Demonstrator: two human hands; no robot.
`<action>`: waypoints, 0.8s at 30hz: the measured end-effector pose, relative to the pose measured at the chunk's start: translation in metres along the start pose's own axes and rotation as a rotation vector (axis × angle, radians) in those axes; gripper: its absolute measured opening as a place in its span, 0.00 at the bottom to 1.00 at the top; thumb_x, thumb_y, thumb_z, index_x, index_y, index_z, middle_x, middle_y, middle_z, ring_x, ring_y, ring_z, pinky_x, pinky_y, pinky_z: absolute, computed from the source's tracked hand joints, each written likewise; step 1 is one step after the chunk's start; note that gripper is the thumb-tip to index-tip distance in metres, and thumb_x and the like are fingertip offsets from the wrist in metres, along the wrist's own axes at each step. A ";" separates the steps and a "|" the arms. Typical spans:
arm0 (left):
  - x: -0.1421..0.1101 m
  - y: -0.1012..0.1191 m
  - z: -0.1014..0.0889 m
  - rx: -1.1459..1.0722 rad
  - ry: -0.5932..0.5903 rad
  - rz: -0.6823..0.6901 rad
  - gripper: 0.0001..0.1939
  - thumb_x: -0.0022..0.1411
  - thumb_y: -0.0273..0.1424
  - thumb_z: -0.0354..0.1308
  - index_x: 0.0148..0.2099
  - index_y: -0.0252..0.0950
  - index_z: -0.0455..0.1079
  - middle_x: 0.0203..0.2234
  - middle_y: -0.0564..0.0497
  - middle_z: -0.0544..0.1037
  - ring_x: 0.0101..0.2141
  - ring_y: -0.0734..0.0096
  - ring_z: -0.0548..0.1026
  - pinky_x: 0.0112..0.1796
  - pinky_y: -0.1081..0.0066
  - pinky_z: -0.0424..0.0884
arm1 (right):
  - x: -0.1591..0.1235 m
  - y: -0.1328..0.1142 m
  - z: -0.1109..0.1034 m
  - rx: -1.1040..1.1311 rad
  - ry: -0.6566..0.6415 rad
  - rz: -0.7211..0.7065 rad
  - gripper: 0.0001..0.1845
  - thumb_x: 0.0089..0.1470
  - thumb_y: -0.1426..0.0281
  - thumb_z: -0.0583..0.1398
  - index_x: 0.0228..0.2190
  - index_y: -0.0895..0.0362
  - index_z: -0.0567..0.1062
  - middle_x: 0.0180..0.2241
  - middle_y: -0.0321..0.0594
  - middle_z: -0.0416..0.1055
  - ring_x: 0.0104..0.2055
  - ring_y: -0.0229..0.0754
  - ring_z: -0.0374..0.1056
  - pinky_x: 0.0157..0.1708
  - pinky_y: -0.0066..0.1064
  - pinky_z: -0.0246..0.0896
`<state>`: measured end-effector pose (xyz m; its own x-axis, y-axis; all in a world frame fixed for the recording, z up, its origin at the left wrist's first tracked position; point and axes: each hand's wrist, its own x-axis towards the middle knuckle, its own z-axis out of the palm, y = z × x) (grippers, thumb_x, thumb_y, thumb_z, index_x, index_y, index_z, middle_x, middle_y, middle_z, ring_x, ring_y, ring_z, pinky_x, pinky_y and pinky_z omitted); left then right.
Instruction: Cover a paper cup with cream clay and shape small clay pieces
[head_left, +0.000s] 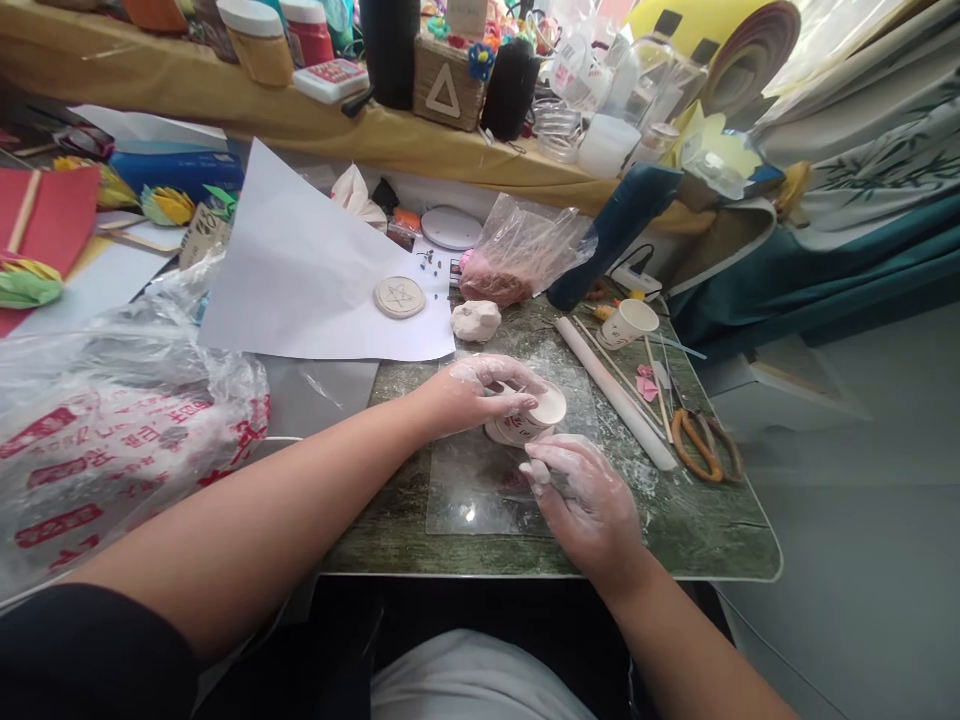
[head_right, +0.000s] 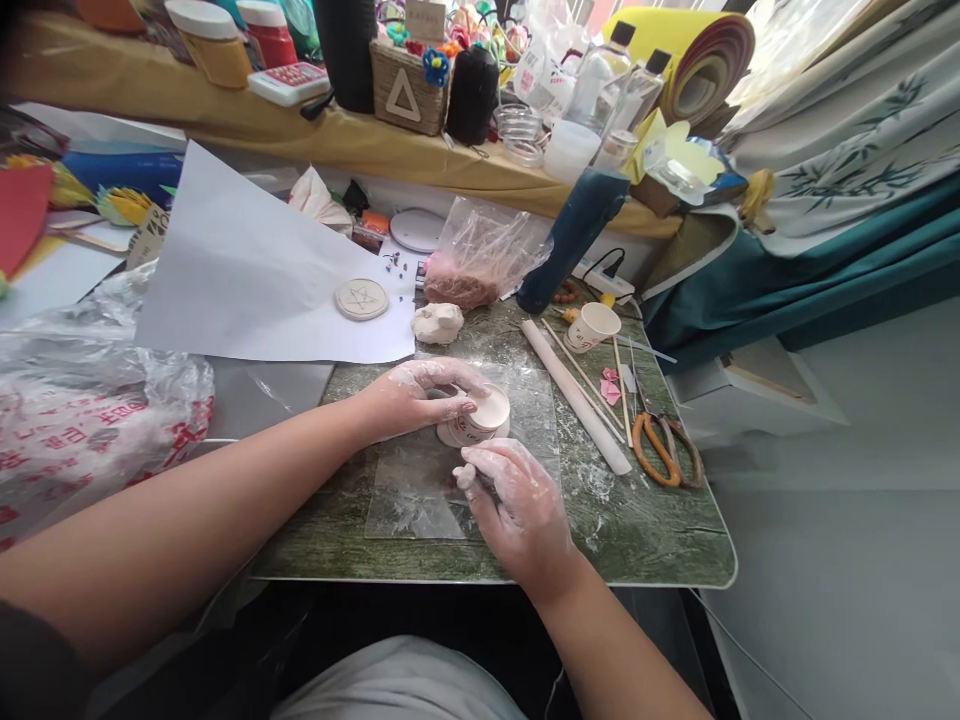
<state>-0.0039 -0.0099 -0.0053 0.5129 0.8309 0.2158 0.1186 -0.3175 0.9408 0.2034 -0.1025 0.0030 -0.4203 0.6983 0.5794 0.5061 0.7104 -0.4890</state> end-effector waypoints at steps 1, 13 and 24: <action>0.000 0.000 0.000 0.004 -0.001 0.002 0.12 0.64 0.36 0.64 0.48 0.39 0.79 0.48 0.47 0.82 0.50 0.63 0.78 0.50 0.66 0.73 | 0.001 -0.001 -0.004 -0.006 0.013 0.004 0.15 0.61 0.77 0.61 0.48 0.51 0.74 0.41 0.43 0.78 0.44 0.48 0.75 0.44 0.45 0.74; -0.015 0.032 -0.006 0.301 0.106 0.494 0.17 0.64 0.41 0.63 0.53 0.41 0.75 0.49 0.43 0.80 0.50 0.58 0.77 0.52 0.58 0.72 | 0.028 -0.003 -0.028 -0.010 0.038 0.041 0.07 0.61 0.69 0.65 0.42 0.50 0.77 0.38 0.38 0.81 0.42 0.45 0.77 0.45 0.40 0.74; -0.023 0.058 0.021 0.379 0.236 0.263 0.10 0.57 0.29 0.70 0.38 0.37 0.72 0.29 0.53 0.79 0.28 0.74 0.77 0.32 0.73 0.74 | 0.034 0.016 -0.033 -0.097 0.009 -0.229 0.17 0.65 0.66 0.62 0.54 0.55 0.72 0.42 0.42 0.81 0.44 0.44 0.78 0.46 0.37 0.75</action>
<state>0.0091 -0.0575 0.0387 0.3665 0.7670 0.5266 0.3332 -0.6367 0.6954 0.2221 -0.0702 0.0370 -0.5256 0.5187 0.6743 0.4682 0.8381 -0.2798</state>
